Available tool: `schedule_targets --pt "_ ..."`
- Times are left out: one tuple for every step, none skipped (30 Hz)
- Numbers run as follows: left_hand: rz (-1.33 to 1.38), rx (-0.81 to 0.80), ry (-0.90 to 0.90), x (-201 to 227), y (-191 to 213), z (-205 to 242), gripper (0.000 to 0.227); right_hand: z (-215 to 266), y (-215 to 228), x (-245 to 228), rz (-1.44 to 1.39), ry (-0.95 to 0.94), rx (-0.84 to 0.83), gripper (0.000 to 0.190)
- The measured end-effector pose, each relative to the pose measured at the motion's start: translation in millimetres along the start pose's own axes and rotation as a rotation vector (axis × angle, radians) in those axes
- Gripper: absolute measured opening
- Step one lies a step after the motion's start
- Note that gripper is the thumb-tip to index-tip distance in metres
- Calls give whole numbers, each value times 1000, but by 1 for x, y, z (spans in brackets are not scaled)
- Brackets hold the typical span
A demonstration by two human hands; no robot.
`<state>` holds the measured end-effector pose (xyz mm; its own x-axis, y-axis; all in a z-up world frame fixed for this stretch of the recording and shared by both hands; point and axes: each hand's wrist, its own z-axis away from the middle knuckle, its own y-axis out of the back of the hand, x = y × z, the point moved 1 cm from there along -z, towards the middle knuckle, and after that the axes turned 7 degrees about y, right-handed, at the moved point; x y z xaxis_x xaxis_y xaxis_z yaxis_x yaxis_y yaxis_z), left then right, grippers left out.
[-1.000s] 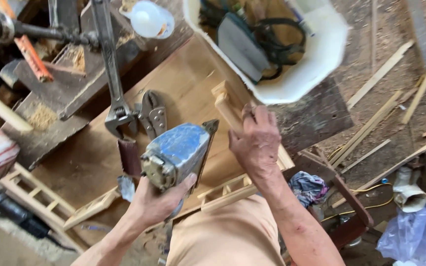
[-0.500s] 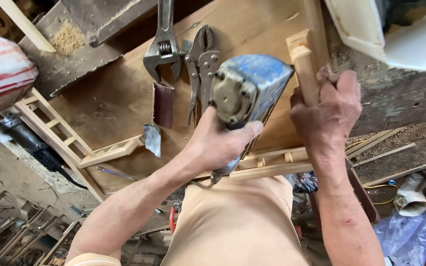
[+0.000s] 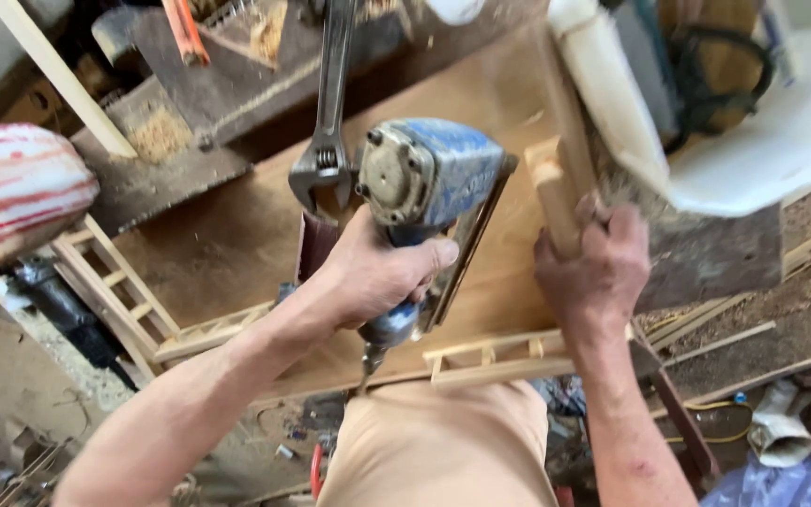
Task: The person sands a small wooden frame with sandpaper, then uses a pneumatic nail gun to attach a dowel rod to the frame. The person repeatedly positions the frame and drives nails along the dowel to secure it.
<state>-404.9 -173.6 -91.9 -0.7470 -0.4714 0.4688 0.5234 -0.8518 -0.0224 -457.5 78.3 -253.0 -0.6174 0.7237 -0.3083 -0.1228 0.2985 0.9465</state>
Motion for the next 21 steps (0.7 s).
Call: schedule_targets --pt "-100 -22 13 13 -1 -1 14 5 -8 5 -16 -3 -2 49" --pt "-201 -44 25 27 -3 -2 14 9 -16 11 -32 -6 -3 51" --pt "-205 -47 19 28 -6 -6 14 1 -8 4 -30 -8 4 51" --pt "-225 -64 24 28 -9 -11 9 -7 -2 -2 -57 -21 3 50" --pt "-247 -81 32 29 -12 -15 11 -13 6 -9 -85 -36 0 48" --pt "-252 -83 29 26 -12 -16 11 -14 5 -9 -83 -40 5 48" --pt "-300 -76 65 22 -11 -16 13 -14 5 -10 -88 -67 -11 46" --pt "-349 -68 101 18 -10 -16 15 -13 5 -12 -92 -94 -27 44" --pt "-355 -66 99 24 -12 -18 15 -18 11 -14 -95 -97 -23 44" --pt "-401 -70 79 30 -15 -21 20 -23 16 -17 -90 -123 -68 47" --pt "-449 -74 60 36 -17 -23 24 -27 22 -20 -86 -151 -113 51" --pt "-457 -73 57 47 -21 -24 24 -30 23 -20 -90 -156 -107 51" --pt "-600 -90 96 55 -26 -24 27 -29 24 -21 -95 -162 -124 49" --pt "-743 -107 135 63 -30 -24 32 -29 26 -22 -100 -168 -142 48" --pt "-752 -111 134 61 -30 -27 32 -32 29 -22 -100 -177 -138 48" --pt "-776 -104 129 60 -29 -30 31 -36 32 -23 -106 -172 -154 47" --pt "-797 -99 130 56 -29 -32 31 -36 36 -24 -113 -167 -177 47" --pt "-803 -104 135 58 -30 -31 31 -35 34 -24 -114 -176 -180 47" --pt "-839 -85 148 59 -33 -31 31 -35 33 -23 -116 -155 -151 49" --pt "-874 -66 160 61 -34 -32 30 -34 32 -22 -118 -133 -122 51" --pt "-878 -70 165 60 -33 -33 30 -34 33 -22 -119 -139 -127 51"
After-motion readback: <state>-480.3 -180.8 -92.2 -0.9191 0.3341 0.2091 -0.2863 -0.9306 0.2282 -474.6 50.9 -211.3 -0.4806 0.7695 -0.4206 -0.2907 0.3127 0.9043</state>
